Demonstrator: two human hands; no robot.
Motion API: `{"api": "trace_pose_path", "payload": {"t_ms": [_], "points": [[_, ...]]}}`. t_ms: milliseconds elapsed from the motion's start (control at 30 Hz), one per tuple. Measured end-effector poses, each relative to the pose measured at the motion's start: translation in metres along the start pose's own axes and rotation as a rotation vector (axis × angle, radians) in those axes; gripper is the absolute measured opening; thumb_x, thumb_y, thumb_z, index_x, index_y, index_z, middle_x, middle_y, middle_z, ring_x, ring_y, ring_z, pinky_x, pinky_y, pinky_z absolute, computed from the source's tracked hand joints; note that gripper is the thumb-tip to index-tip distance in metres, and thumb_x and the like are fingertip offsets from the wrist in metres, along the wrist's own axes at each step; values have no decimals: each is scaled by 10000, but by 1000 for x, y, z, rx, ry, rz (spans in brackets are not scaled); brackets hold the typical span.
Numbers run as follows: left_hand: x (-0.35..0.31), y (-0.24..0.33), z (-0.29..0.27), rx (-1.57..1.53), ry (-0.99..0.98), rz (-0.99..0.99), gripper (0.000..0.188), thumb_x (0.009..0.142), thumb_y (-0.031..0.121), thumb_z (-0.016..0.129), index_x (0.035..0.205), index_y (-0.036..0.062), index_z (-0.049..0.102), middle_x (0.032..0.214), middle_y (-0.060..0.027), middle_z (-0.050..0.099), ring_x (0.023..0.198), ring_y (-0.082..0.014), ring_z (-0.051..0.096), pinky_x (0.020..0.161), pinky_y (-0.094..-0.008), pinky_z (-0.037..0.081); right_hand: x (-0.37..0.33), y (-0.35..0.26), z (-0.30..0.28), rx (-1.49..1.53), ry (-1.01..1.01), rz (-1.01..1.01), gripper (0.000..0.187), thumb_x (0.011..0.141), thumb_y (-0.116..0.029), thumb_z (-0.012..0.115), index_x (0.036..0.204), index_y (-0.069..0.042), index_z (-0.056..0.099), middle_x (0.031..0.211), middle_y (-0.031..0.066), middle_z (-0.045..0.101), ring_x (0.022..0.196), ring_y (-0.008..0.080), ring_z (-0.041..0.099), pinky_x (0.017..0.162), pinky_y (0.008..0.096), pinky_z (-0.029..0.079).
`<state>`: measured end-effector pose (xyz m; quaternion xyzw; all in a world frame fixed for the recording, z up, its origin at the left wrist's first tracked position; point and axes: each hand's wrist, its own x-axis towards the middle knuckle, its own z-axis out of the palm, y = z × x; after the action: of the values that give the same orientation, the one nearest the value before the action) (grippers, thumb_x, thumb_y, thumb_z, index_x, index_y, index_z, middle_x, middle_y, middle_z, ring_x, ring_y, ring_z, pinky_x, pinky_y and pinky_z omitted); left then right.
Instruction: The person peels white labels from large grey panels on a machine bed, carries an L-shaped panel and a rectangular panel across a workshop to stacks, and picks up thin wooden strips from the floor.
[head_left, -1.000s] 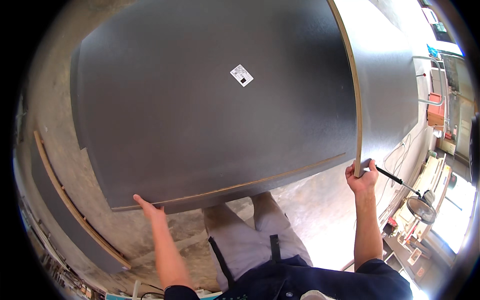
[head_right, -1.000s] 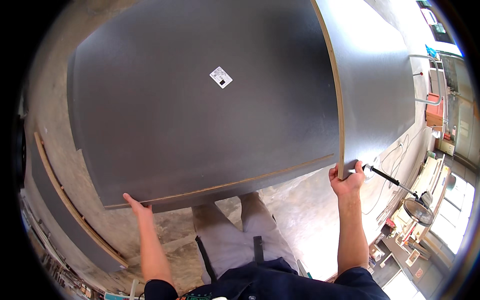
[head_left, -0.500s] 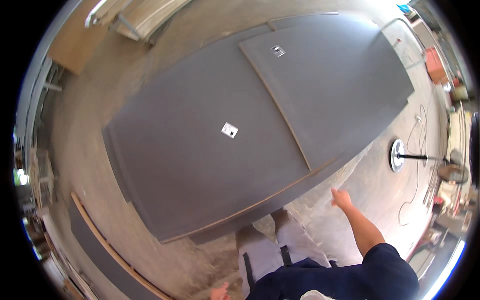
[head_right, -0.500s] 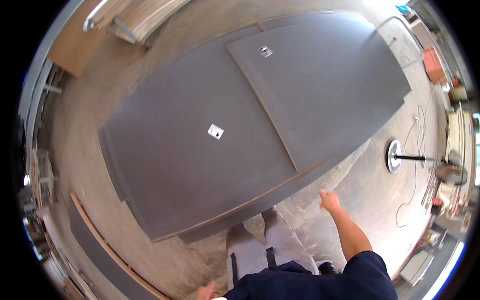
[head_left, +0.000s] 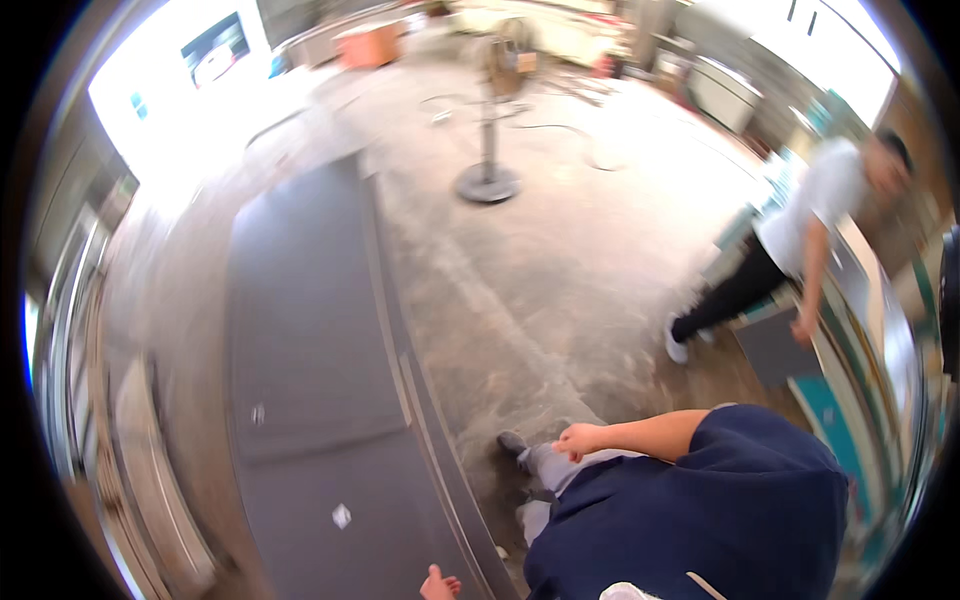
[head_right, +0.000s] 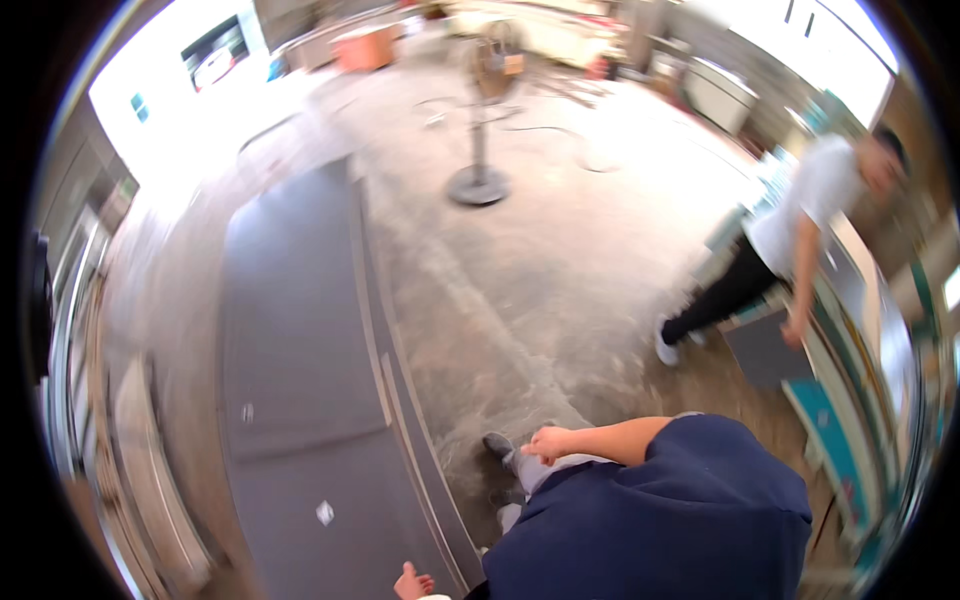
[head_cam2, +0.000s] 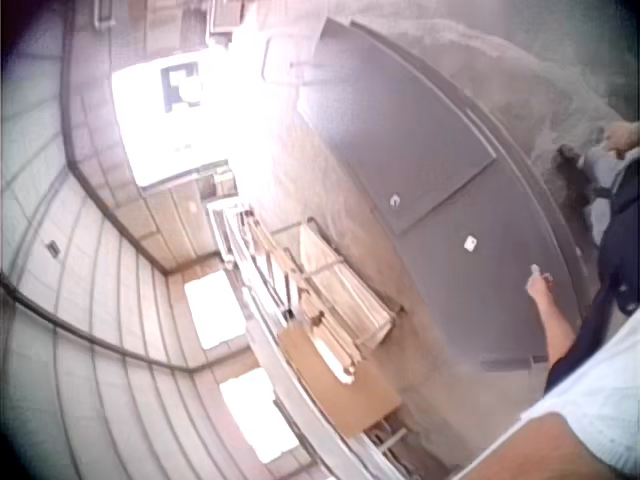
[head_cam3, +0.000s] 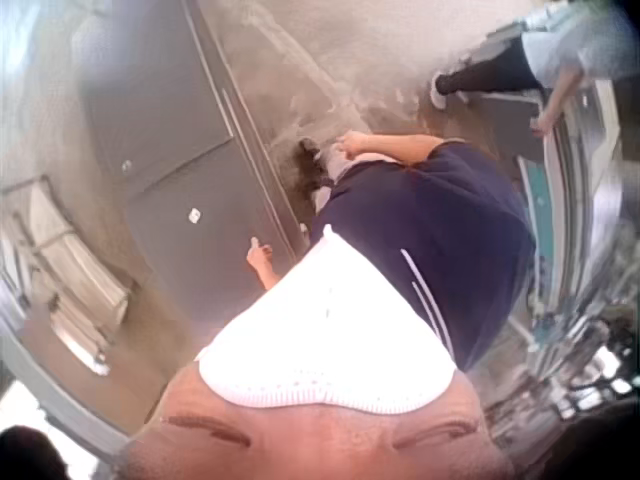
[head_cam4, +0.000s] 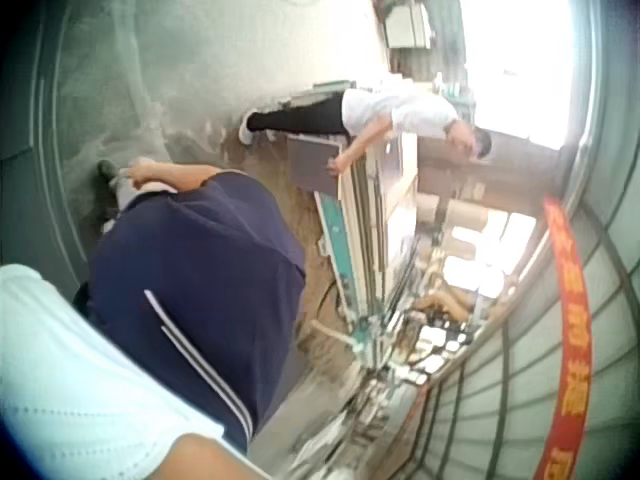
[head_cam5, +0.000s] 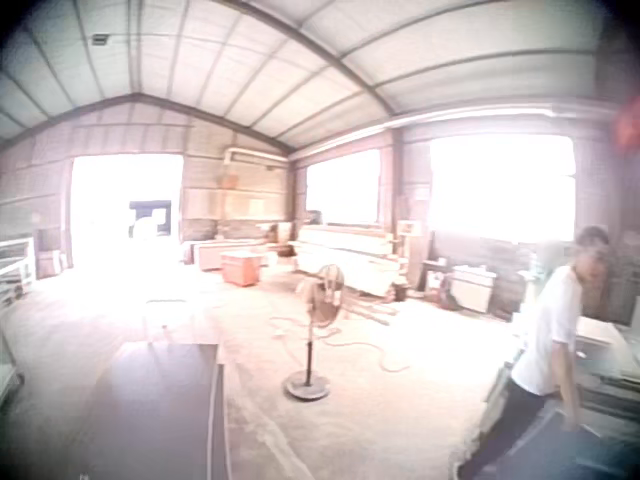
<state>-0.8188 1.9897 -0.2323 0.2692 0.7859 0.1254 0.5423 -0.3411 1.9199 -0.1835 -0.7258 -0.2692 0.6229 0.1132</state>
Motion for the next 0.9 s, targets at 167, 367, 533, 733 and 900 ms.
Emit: {"api": "trace_pose_path", "payload": {"t_ms": [167,367,533,733,900], "points": [[3,116,39,186,-32,255,454,805,386,650,602,-8,549,505,-86,546,379,-175,469,353,-259,325,-33,110,-7,109,278,7,480,859,-453,489,895,0,641,753,105,665,642,201,646,646,342,507],[-34,197,237,374,-473,482,330,874,292,546,813,-32,536,568,-130,562,398,-179,532,318,-248,383,-70,246,-43,617,679,202,404,843,-360,512,848,20,648,713,112,657,588,185,639,590,319,509],[-130,190,398,731,-812,540,333,856,285,586,927,-40,596,608,-118,599,448,-158,562,384,-246,437,-100,317,-51,980,796,291,374,836,-335,559,858,33,627,710,112,652,579,188,634,577,321,509],[-181,181,481,1124,-990,682,307,827,266,621,899,-31,653,647,-100,626,531,-140,592,493,-256,481,-87,360,-53,1166,866,338,331,839,-298,580,880,29,616,711,115,649,576,186,629,550,317,508],[-163,218,531,1239,-948,698,320,808,275,626,863,-39,651,646,-108,625,527,-156,597,489,-265,487,-62,359,-75,1393,904,317,332,836,-304,586,880,24,613,718,111,644,578,188,620,545,311,511]]}}
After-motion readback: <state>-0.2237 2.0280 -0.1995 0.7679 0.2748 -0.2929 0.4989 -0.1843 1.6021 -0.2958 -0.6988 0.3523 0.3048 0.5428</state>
